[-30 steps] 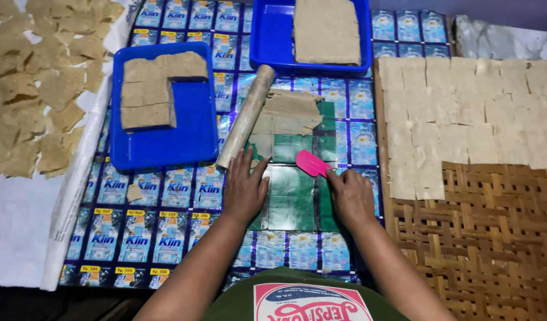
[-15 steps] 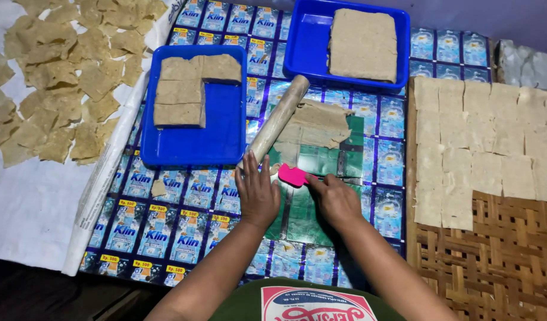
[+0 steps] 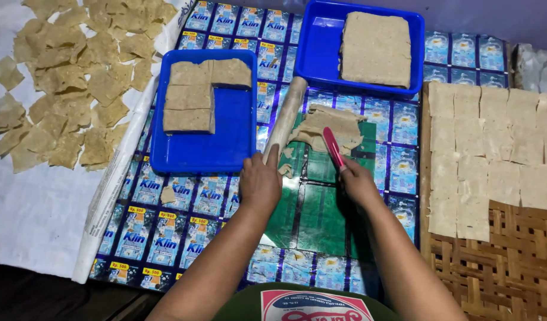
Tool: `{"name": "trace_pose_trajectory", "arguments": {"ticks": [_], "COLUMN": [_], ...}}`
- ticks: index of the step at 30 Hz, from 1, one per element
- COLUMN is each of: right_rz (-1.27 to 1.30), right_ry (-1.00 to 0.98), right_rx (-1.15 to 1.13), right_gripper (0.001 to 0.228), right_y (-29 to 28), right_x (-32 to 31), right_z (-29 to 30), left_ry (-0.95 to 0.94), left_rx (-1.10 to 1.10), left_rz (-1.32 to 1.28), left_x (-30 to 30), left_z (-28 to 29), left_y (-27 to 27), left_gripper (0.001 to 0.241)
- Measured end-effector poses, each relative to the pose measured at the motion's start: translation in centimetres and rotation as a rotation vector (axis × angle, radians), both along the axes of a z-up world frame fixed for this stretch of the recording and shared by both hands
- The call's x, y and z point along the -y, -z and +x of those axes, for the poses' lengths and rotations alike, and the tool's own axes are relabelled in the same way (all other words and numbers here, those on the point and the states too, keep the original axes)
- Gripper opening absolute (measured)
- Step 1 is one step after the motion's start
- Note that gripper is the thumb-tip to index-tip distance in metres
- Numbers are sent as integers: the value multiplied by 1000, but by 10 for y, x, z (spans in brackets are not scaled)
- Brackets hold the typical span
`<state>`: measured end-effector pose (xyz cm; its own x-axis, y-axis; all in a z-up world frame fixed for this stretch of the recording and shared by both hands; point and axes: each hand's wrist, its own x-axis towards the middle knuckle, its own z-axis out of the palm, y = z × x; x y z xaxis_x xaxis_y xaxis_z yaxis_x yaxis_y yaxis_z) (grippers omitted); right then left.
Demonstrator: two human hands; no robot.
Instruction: The recorder rolls dough into a thin layer on a plastic sheet and cuts it into square shapes.
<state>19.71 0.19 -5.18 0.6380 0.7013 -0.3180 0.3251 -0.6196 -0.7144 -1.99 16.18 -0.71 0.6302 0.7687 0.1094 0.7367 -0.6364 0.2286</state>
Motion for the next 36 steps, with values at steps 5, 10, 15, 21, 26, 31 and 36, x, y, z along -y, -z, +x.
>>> {"name": "trace_pose_trajectory", "arguments": {"ticks": [5, 10, 15, 21, 26, 31, 36], "right_rz": [-245, -357, -307, -267, -9, 25, 93], "right_ry": [-217, -407, -389, -135, 188, 311, 486], "right_rx": [149, 268, 246, 248, 104, -27, 68], "right_gripper": [47, 53, 67, 71, 33, 21, 39], "right_y": [-93, -65, -58, -55, -16, 24, -5], "right_x": [15, -1, -72, -102, -68, -30, 26], "right_z": [-77, -108, -109, -81, -49, -4, 5], "left_ry": [-18, -182, -187, -112, -42, -6, -18], "left_rx": [-32, 244, 455, 463, 445, 359, 320], "left_rz": [-352, -677, -664, -627, -602, -567, -541], "left_x": [-13, -10, 2, 20, 30, 39, 39], "left_z": [2, -8, -24, -29, -31, -28, -25], "left_y": [-27, -57, -64, -45, -19, -9, -6], "left_gripper": [90, 76, 71, 76, 75, 75, 73]}}
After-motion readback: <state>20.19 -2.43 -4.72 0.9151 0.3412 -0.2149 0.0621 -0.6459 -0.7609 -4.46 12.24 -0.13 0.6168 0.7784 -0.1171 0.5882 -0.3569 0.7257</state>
